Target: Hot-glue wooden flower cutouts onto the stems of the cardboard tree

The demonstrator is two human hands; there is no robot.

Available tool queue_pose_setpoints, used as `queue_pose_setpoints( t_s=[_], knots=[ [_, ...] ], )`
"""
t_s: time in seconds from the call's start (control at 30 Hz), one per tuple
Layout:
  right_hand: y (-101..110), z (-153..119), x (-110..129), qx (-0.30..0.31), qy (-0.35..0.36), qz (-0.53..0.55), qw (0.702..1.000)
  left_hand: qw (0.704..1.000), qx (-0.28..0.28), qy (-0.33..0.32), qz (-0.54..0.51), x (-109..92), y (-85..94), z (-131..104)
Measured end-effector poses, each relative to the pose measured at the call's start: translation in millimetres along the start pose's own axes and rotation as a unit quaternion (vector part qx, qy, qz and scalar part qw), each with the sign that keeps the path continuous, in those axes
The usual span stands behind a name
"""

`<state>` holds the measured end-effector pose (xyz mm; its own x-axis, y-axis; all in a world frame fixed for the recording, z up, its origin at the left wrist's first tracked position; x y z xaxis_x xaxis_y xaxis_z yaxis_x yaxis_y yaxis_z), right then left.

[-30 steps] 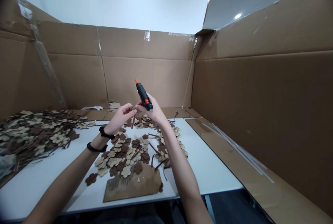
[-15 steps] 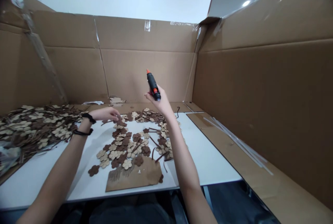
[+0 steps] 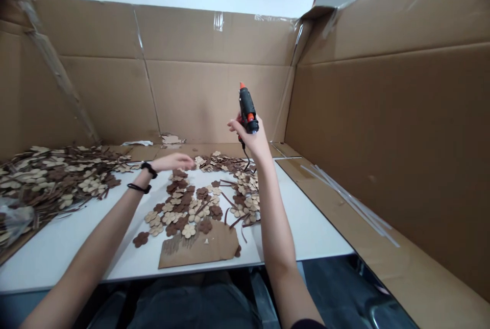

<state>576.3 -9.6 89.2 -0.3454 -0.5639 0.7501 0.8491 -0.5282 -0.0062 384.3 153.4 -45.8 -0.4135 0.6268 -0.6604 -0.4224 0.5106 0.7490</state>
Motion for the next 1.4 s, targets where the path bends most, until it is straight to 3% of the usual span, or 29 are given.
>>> queue_pose_setpoints(
  t_s=[0.07, 0.13, 0.3, 0.5, 0.7, 0.77, 0.83, 1.0, 1.07, 1.27, 1.4],
  knots=[
    [-2.3, -0.8, -0.8, 0.006, -0.010, 0.006, 1.000, 0.995, 0.076, 0.009, 0.060, -3.4, -39.4, 7.8],
    [-4.8, -1.6, -1.1, 0.013, -0.020, 0.011, 1.000, 0.992, 0.092, 0.017, 0.082, -1.3, -63.0, 13.1],
    [-14.6, -4.4, 1.0, 0.047, -0.024, -0.017, 0.998, 0.985, 0.130, 0.009, 0.115, 8.9, -87.2, 17.9],
    [-29.4, -7.7, -2.9, 0.129, -0.025, -0.071, 0.989, 0.991, 0.087, -0.034, 0.091, -5.1, -85.5, 21.5],
    [-35.7, -10.1, -2.1, 0.189, -0.024, -0.048, 0.980, 0.995, -0.031, -0.080, 0.051, -33.5, -34.0, 15.3],
    [-36.9, -11.4, -0.9, 0.200, -0.029, -0.038, 0.979, 0.993, -0.056, -0.079, 0.069, -35.1, -27.3, 13.8],
    [-36.5, -12.0, 0.6, 0.193, -0.031, -0.028, 0.980, 0.989, -0.067, -0.079, 0.101, -33.4, -35.6, 14.2],
    [-36.7, -13.2, 2.4, 0.186, -0.039, -0.018, 0.982, 0.977, -0.051, -0.098, 0.181, -22.9, -89.3, 20.5],
    [-35.4, -13.1, 3.5, 0.182, -0.039, -0.019, 0.982, 0.974, -0.050, -0.088, 0.201, -15.6, -99.3, 23.4],
    [-32.8, -14.1, 3.8, 0.210, -0.041, -0.037, 0.976, 0.974, -0.056, -0.076, 0.208, -5.6, -84.6, 24.5],
    [-31.7, -13.7, 1.0, 0.221, -0.042, -0.040, 0.973, 0.982, -0.035, -0.083, 0.166, -11.2, -87.6, 20.4]
  ],
)
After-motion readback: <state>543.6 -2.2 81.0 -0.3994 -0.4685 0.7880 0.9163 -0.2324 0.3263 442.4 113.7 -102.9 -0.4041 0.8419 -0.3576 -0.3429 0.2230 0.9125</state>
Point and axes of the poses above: each hand's wrist, its own z-axis towards the middle knuckle, its own y-axis out of the back of the hand, x = y × z, the point moved 7 cm from there along z, towards the middle knuckle, and after that the axes turned 2 degrees about -x, right-handed, at the moved point
